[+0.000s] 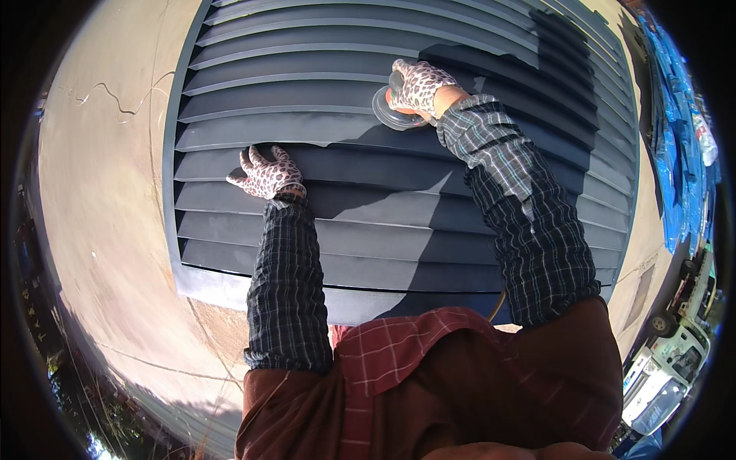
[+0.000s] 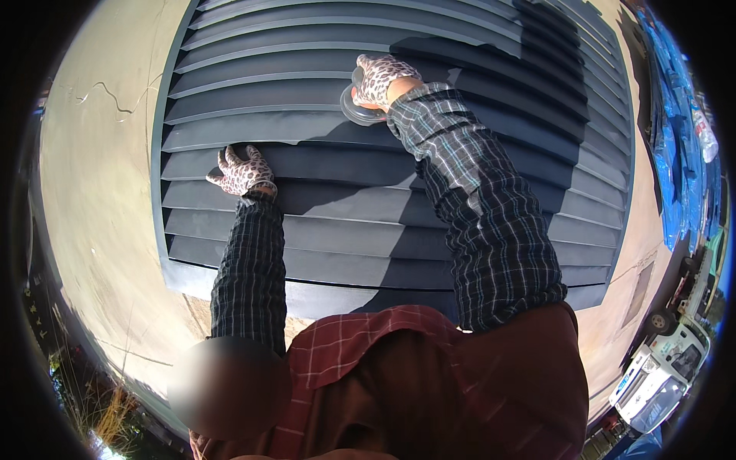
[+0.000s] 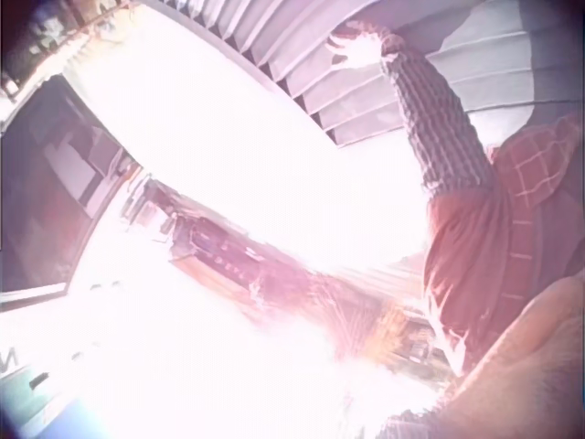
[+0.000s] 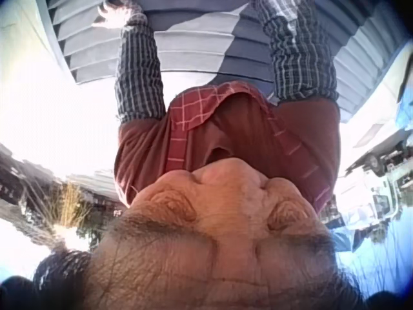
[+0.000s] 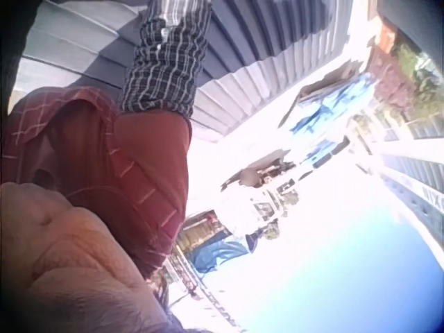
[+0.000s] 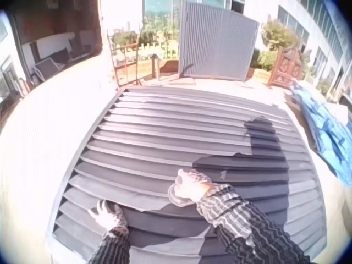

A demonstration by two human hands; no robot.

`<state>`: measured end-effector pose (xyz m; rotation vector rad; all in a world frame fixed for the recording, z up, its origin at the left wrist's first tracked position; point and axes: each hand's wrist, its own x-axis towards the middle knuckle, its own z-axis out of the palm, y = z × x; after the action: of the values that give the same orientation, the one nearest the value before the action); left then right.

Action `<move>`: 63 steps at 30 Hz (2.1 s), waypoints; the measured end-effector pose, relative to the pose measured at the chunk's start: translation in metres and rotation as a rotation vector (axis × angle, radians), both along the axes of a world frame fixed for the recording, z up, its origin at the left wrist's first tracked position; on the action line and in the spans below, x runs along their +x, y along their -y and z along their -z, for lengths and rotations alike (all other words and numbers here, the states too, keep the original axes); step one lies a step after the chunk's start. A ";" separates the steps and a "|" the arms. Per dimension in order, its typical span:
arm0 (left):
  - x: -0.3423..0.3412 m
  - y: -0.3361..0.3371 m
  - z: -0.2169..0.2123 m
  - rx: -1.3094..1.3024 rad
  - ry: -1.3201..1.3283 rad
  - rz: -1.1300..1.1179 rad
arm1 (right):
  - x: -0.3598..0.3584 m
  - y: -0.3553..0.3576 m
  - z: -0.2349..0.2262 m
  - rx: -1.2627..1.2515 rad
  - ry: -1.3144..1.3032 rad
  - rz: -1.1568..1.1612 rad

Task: The person uses an orbital sander to smooth the surface of a large, dark gray, ribbed metal panel. They move the sander systematically across the panel's surface, using their other hand to stabilize the panel.

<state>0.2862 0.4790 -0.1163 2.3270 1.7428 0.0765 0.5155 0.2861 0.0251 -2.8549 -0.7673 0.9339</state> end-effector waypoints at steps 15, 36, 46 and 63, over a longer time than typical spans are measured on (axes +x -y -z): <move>0.006 0.004 -0.010 -0.053 -0.037 0.018 | 0.044 0.200 -0.009 -0.169 0.141 0.448; 0.006 0.007 -0.028 -0.160 -0.059 0.052 | -0.013 -0.043 0.009 0.044 0.085 0.071; 0.005 0.004 -0.037 -0.205 -0.119 0.085 | 0.015 0.033 0.005 0.001 -0.002 0.205; 0.005 0.001 -0.019 -0.177 -0.085 0.067 | 0.020 0.098 -0.015 -0.108 0.030 0.346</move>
<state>0.2910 0.4781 -0.0974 2.2872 1.6346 -0.1830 0.5354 0.1879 0.0402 -2.9601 -0.2153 0.9068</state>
